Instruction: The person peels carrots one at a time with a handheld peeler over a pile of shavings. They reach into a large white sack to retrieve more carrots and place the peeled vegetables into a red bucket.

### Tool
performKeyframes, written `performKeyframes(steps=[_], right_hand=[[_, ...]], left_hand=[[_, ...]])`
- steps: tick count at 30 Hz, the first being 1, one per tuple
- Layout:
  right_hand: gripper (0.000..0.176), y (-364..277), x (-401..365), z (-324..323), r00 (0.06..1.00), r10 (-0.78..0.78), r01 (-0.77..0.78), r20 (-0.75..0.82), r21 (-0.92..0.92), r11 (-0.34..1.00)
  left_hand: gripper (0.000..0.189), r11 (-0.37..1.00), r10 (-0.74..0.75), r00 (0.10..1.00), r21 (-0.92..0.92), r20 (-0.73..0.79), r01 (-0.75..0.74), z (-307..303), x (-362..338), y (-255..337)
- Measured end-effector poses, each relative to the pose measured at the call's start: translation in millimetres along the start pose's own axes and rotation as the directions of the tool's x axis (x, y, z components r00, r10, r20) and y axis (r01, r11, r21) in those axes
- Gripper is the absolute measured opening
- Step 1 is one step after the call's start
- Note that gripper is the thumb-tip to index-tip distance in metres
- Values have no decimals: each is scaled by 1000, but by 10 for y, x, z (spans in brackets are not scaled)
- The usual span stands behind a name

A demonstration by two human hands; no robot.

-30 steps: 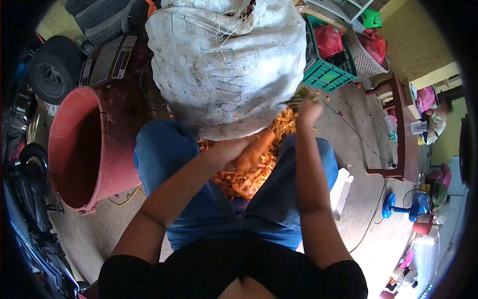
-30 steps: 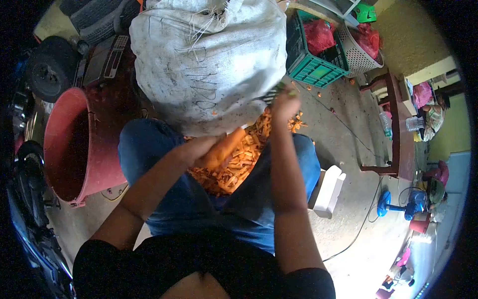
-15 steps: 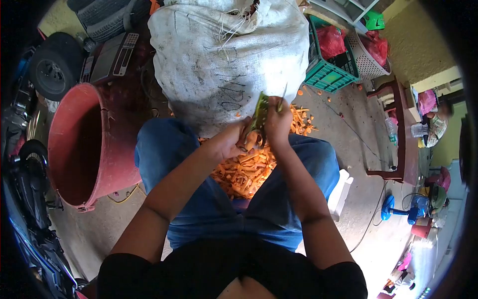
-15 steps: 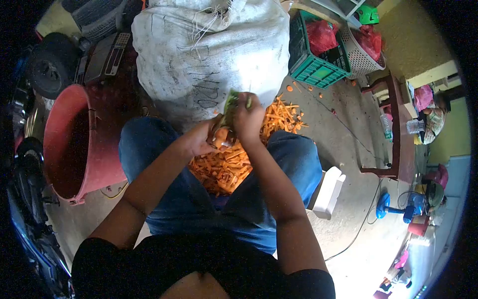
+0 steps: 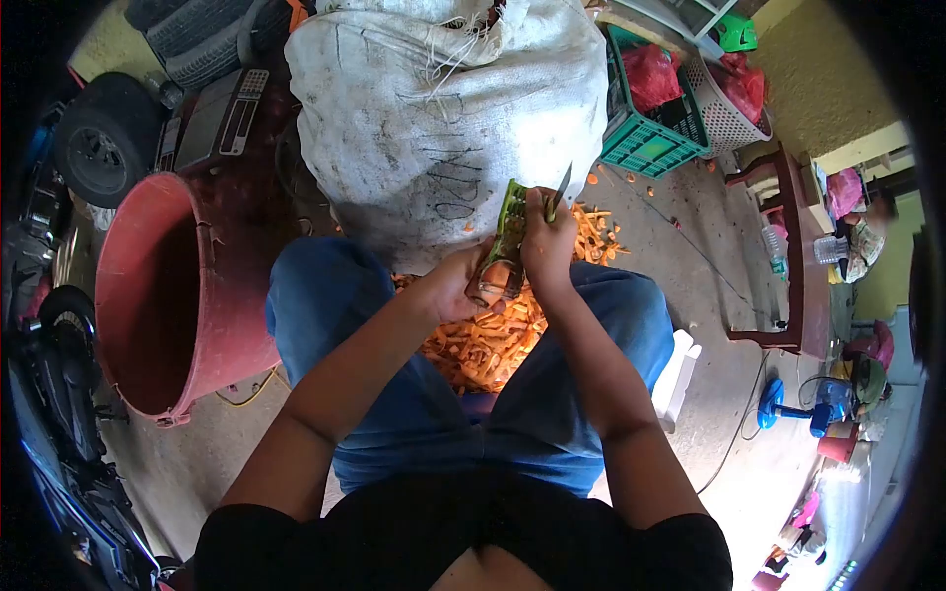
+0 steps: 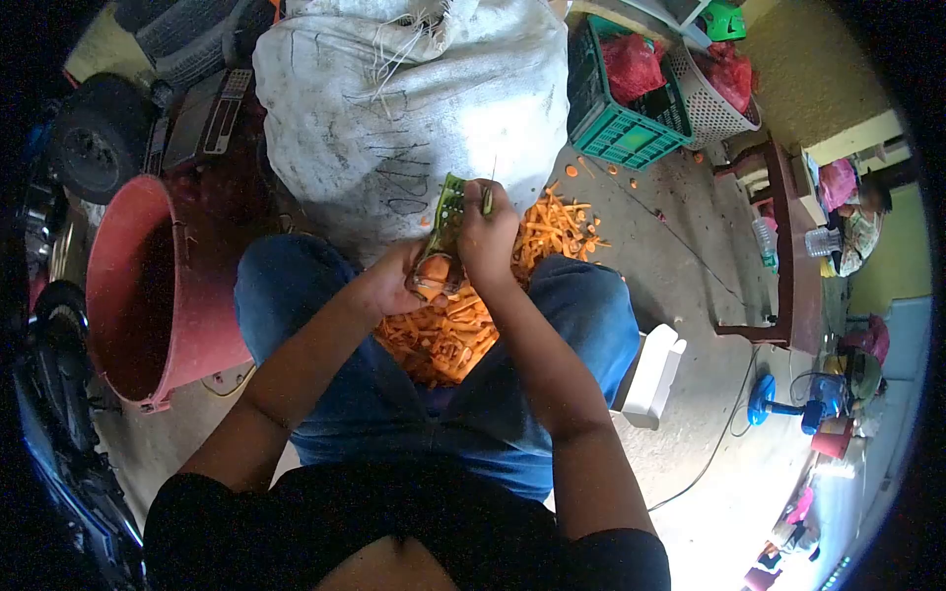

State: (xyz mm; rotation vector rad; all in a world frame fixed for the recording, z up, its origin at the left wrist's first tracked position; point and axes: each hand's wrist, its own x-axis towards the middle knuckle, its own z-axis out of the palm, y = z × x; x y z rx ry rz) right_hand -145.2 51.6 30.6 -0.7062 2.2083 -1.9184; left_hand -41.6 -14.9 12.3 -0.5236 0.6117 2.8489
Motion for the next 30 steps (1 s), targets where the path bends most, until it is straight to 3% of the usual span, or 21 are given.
performKeyframes(steps=[2, 3, 4, 5, 6, 7, 9, 11, 12, 13, 14, 15, 18, 20, 21, 23, 25, 26, 27, 29, 30], right_hand=[[27, 185, 146, -75, 988, -71, 49, -139, -158, 986], [26, 369, 382, -224, 970, 15, -91, -244, -306, 948], [26, 400, 544, -376, 943, 54, -126, -328, -204, 971], [25, 393, 645, -507, 905, -37, -92, -423, -281, 955], [24, 352, 708, -583, 889, 62, -127, -454, -113, 985], [24, 334, 706, -596, 888, 59, -125, -457, -116, 985], [23, 233, 590, -580, 933, 155, -93, -324, 201, 975], [21, 162, 350, -342, 955, 224, -145, -196, 352, 925], [21, -18, 186, -244, 960, 271, -242, -70, 281, 929], [21, -69, 68, -132, 979, 204, -197, -6, 240, 951], [22, -124, -32, -63, 994, 97, -99, 49, 39, 994], [22, -125, -95, -1, 996, -86, 88, 30, -65, 994], [23, -99, -19, -8, 998, 9, -1, 56, -126, 992], [23, 98, 169, -111, 990, 52, -77, -131, -197, 977], [24, 44, 294, -206, 960, 150, -180, -236, -114, 977], [23, 48, 432, -393, 951, 44, -133, -306, -276, 952], [23, 133, 492, -469, 942, 101, -153, -319, -141, 978], [23, 180, 473, -467, 943, 100, -153, -318, -145, 978], [23, 139, 403, -419, 952, 106, -119, -289, -27, 993], [22, 28, 258, -306, 975, 121, -87, -187, 179, 980], [22, -147, 159, -252, 974, 210, -179, -82, 285, 942]], left_hand=[[38, 998, -55, 997, 16, 60, 54, -18, -52, 0], [39, 993, -117, 986, 44, 120, 113, -8, -79, 3], [39, 992, -122, 985, 48, 121, 116, 116, -135, 9], [39, 982, -132, 991, 136, 3, 131, 323, -220, 19], [40, 963, -130, 985, 221, -114, 152, 433, -257, 37], [40, 963, -131, 985, 222, -110, 153, 348, -205, 47], [40, 994, -67, 996, 87, -57, 72, 36, -40, 35], [38, 997, -53, 992, 50, -119, 59, -69, 34, 22], [35, 1000, -27, 998, 10, -49, 28, -110, 69, 2], [33, 1000, -1, 1000, -31, 20, 2, -122, 89, -12], [27, 994, 26, 996, -107, 85, -17, 10, 29, -1], [27, 994, 23, 996, -105, 82, -14, 16, 0, -17], [31, 999, -16, 999, -47, 44, 18, -57, -4, -71], [33, 1000, -17, 1000, 10, -3, 17, 82, -112, -51], [34, 997, -20, 999, 70, -44, 23, 140, -140, -46], [35, 996, -63, 998, 59, -22, 64, 120, -116, -37], [36, 994, -99, 995, 42, -1, 99, 128, -119, 4], [36, 996, -35, 998, 83, -61, 40, 146, -130, 30], [35, 992, 31, 993, 126, -118, -16, 159, -134, 44], [35, 992, 21, 984, 127, -179, 1, 77, -85, 17], [35, 998, 29, 990, 62, -135, -21, -4, -42, -4]])
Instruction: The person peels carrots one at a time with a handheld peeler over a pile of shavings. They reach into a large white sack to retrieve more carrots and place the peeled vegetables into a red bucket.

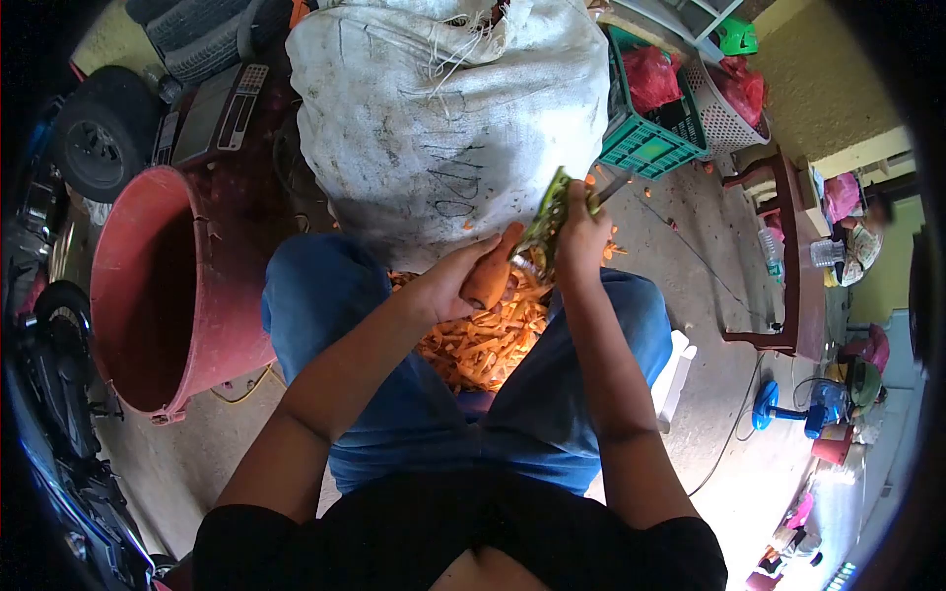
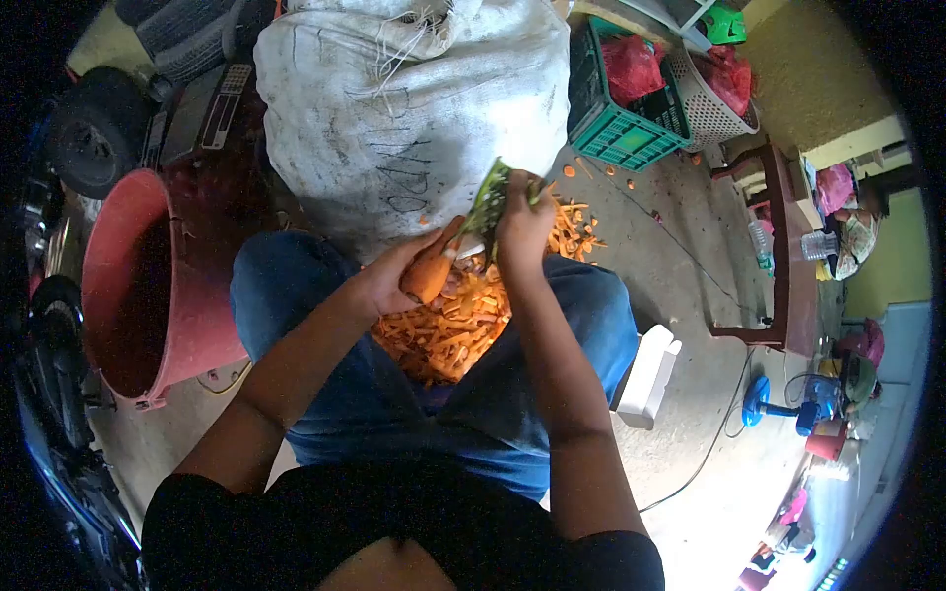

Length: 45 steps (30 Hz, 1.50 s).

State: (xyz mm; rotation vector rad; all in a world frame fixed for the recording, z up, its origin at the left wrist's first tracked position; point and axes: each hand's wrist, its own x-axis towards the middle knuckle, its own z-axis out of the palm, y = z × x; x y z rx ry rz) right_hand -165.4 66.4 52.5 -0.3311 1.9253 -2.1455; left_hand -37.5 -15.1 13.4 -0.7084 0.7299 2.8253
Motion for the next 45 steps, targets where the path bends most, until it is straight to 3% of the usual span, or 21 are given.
performKeyframes(steps=[1, 4, 7, 8, 10, 11, 13, 15, 20, 21, 22, 24, 26, 28, 29, 30, 33, 35, 39, 40, 45], right_hand=[[21, -98, -129, 74, 991, 106, -113, 84, 91, 989], [22, 42, -328, 184, 947, -251, 302, 199, -295, 906], [22, 35, -266, 173, 960, -221, 273, 174, -397, 876], [23, 168, -124, 100, 941, -308, 337, 140, -461, 821], [25, 169, 296, -99, 955, -236, 123, -179, -486, 865], [21, 163, 468, -259, 918, -336, 201, -211, -483, 852], [19, 129, 655, -418, 925, -169, 82, -341, -254, 964], [18, 66, 524, -378, 937, -223, 207, -269, -86, 975], [20, 15, -142, 56, 992, -7, 22, 126, -115, 993], [20, 68, -221, 125, 966, -160, 199, 200, -190, 961], [21, 44, -302, 193, 956, -199, 250, 216, -246, 936], [21, 32, -338, 223, 942, -234, 302, 242, -300, 905], [22, 95, -252, 200, 944, -267, 324, 194, -397, 859], [24, 64, 18, 89, 983, -182, 133, -15, -629, 766], [23, 209, 337, -82, 954, -267, 178, -133, -465, 867], [21, 267, 580, -306, 870, -467, 298, -155, -588, 751], [17, 196, 709, -551, 922, -270, 200, -277, -255, 946], [21, 19, 468, -413, 954, -213, 226, -212, 36, 974], [23, -17, -28, -23, 996, -78, 80, 39, -73, 994], [22, -104, -188, 94, 998, -32, 35, 52, -60, 998], [22, 103, -240, 167, 939, -225, 308, 260, -346, 886]], left_hand=[[34, 998, 11, 999, -65, 45, -8, -26, 19, -3], [33, 988, 60, 995, -148, 80, -48, 10, 45, -15], [34, 998, 54, 992, 32, 115, -58, -76, 73, -45], [34, 998, 53, 992, 33, 114, -57, -50, 22, -27], [34, 902, -121, 991, 411, -50, 131, 241, -238, 79], [34, 901, -125, 991, 413, -43, 131, 279, -260, 40], [36, 964, -99, 995, 248, 16, 92, 398, -305, 27], [36, 953, -62, 987, 286, -148, 102, 377, -241, 104], [32, 999, -12, 972, -31, 234, 19, -126, 53, 29], [32, 990, 63, 944, -137, 324, -19, -147, 72, 4], [33, 987, 64, 998, -149, 23, -59, -76, 94, -32], [33, 993, 64, 998, -104, 17, -62, -16, 60, -27], [32, 996, 68, 998, -52, 11, -68, 54, -27, 36], [33, 962, 2, 1000, 274, 26, -9, 202, -183, 100], [33, 961, -2, 999, 276, 33, -8, 290, -255, 71], [33, 921, -104, 994, 380, 29, 85, 380, -335, 10], [36, 927, -258, 953, 319, 160, 198, 225, -172, -45], [36, 999, -27, 999, 37, 22, 27, 224, -108, 40], [31, 999, 16, 993, -47, 116, -11, -117, 145, -77], [30, 996, 85, 995, 17, -58, -85, 50, 44, -36], [30, 994, 105, 994, -17, 31, -104, 73, 24, -15]])
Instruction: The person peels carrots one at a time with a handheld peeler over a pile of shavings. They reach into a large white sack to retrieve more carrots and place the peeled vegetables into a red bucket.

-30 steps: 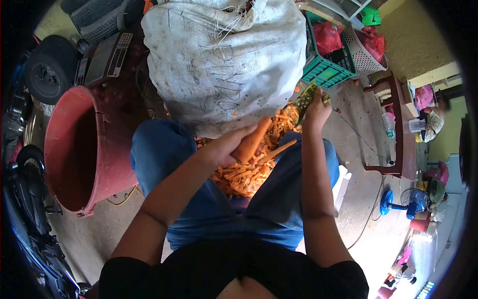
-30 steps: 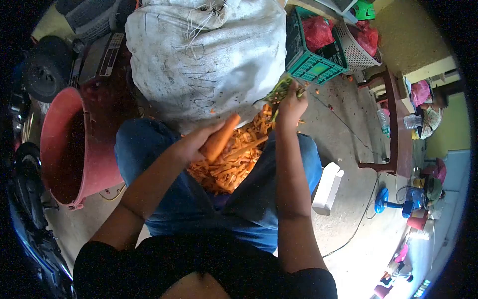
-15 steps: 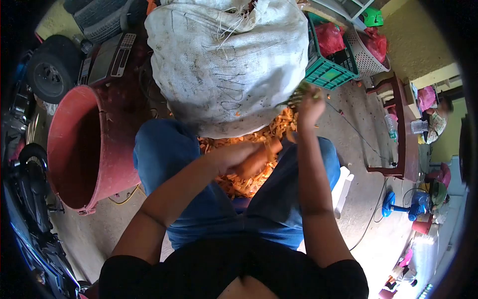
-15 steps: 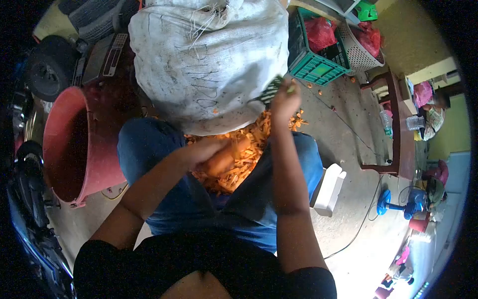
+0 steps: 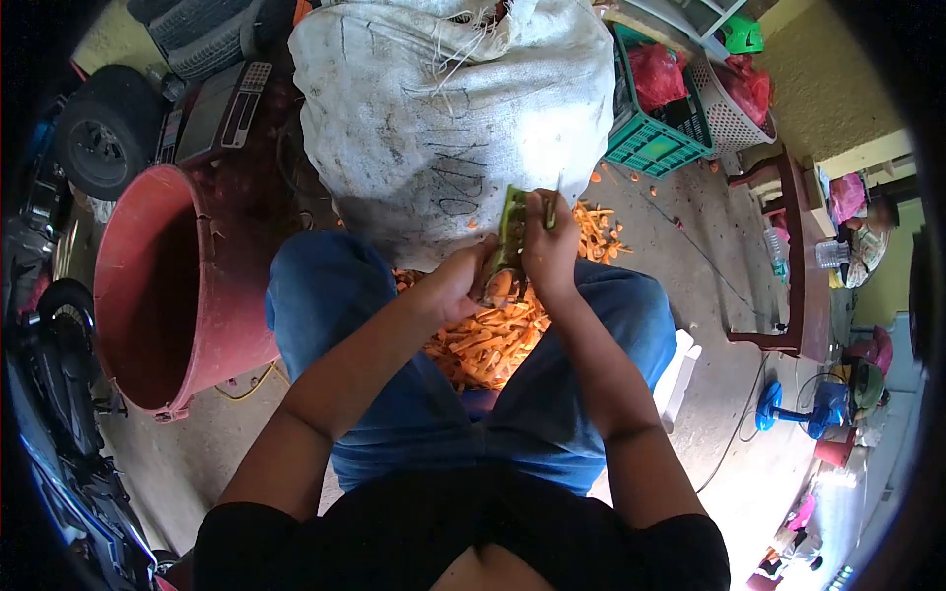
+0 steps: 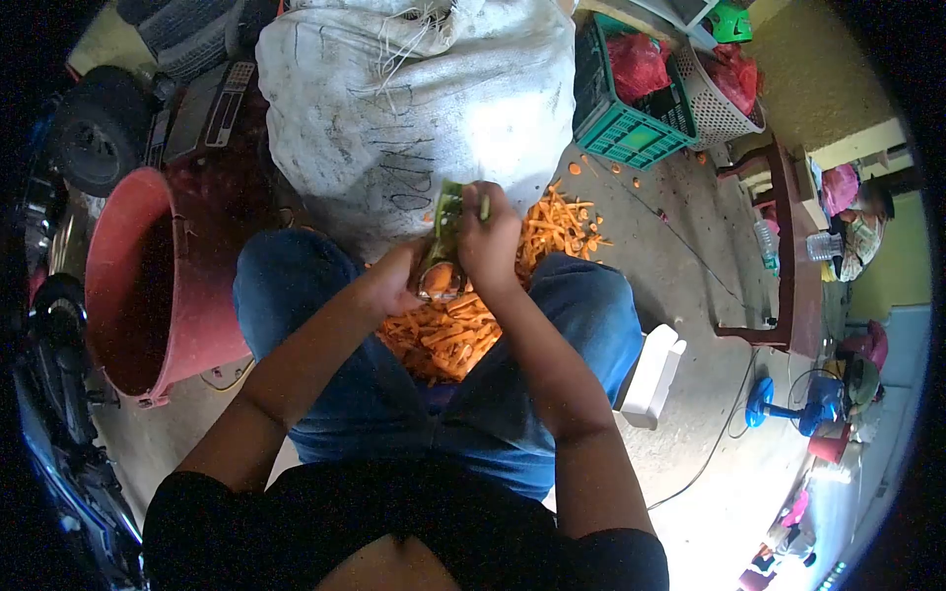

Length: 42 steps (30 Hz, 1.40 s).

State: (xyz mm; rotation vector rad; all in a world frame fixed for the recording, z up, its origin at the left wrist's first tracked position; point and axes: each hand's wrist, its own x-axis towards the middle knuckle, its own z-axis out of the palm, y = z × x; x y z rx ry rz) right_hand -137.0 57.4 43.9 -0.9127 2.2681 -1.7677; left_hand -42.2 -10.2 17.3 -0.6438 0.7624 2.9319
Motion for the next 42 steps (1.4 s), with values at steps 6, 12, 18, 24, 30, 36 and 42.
performKeyframes(steps=[6, 12, 18, 24, 30, 36, 42], right_hand=[[21, 382, 610, -582, 840, 127, -201, -528, -85, 976], [21, 255, 350, -386, 920, 235, -137, -313, 303, 943], [20, -170, -80, 2, 1000, 17, -17, 4, -60, 998], [25, 342, 357, -210, 940, -16, -32, -340, -137, 990], [21, 617, 579, -724, 879, 230, -107, -419, 295, 949], [24, 208, 245, -233, 963, 225, -180, -146, 270, 946], [23, 91, -22, 41, 996, 39, -39, -75, 7, 999]], left_hand=[[33, 872, -112, 993, 482, 31, 84, 192, -215, -55], [36, 985, -145, 989, 100, 42, 140, -34, -47, 14], [31, 1000, -25, 997, 3, -70, 26, -128, 80, -45], [28, 951, -48, 999, 306, 15, 41, 219, -169, 59], [34, 961, -168, 963, 254, 213, 111, 87, -112, -75], [32, 970, -193, 976, 172, 102, 174, 18, -27, 13], [31, 989, -40, 971, -145, -234, 5, 71, 37, 2]])
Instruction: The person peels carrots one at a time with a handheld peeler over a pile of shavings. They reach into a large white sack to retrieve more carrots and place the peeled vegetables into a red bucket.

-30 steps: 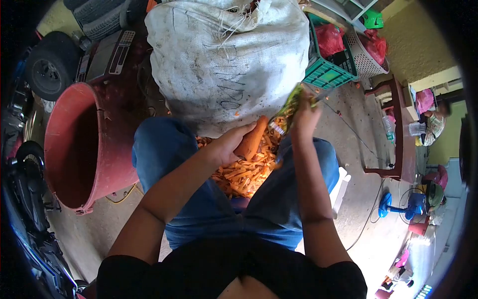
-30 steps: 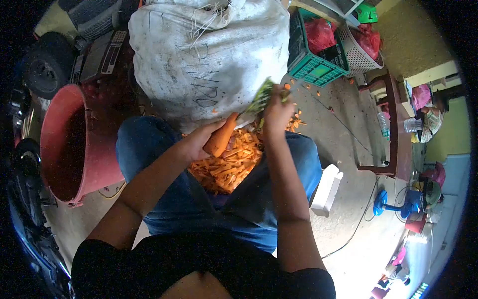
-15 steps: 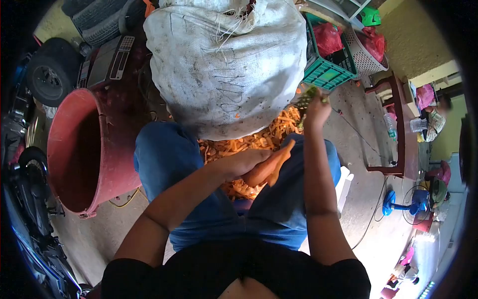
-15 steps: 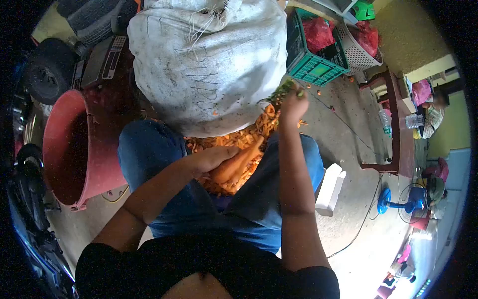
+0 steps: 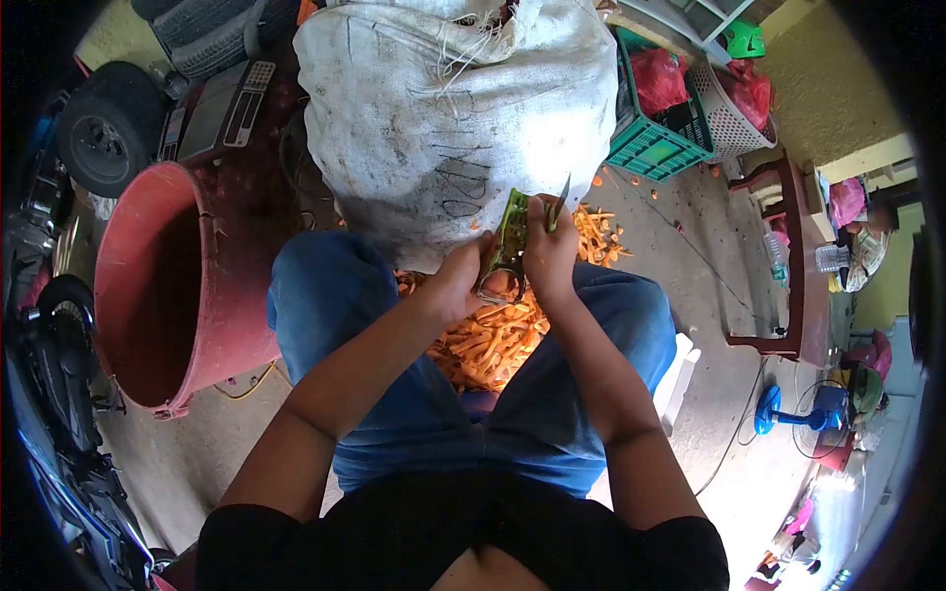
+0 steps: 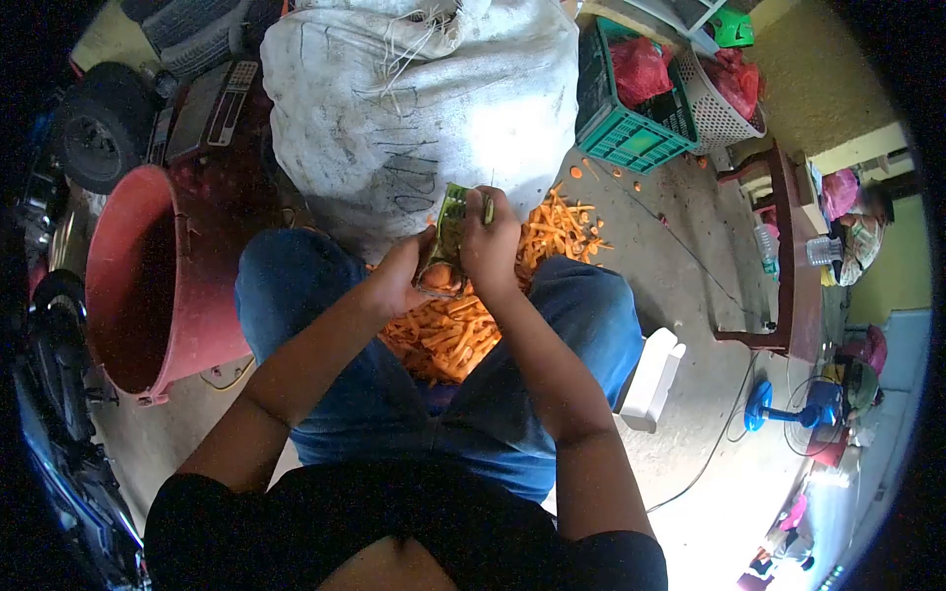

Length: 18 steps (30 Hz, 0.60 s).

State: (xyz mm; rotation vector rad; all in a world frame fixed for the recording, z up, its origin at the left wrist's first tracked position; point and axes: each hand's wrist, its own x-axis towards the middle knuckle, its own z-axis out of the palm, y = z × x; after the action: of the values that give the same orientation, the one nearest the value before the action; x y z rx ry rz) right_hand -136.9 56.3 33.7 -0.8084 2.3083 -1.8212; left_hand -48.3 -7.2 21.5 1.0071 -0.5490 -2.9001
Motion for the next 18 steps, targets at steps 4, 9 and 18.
performKeyframes(steps=[4, 9, 18], right_hand=[[20, -4, 71, -43, 998, -68, 65, -11, -170, 983], [22, 435, 673, -592, 903, -64, -59, -426, -269, 961], [24, 46, 291, -236, 979, 189, -168, -80, 214, 962]], left_hand=[[30, 971, -38, 986, 239, 161, -2, -93, -33, -1], [40, 924, -216, 928, 372, 305, 93, 181, -358, -94], [30, 991, -48, 979, 135, 196, 21, -38, -24, 91]])
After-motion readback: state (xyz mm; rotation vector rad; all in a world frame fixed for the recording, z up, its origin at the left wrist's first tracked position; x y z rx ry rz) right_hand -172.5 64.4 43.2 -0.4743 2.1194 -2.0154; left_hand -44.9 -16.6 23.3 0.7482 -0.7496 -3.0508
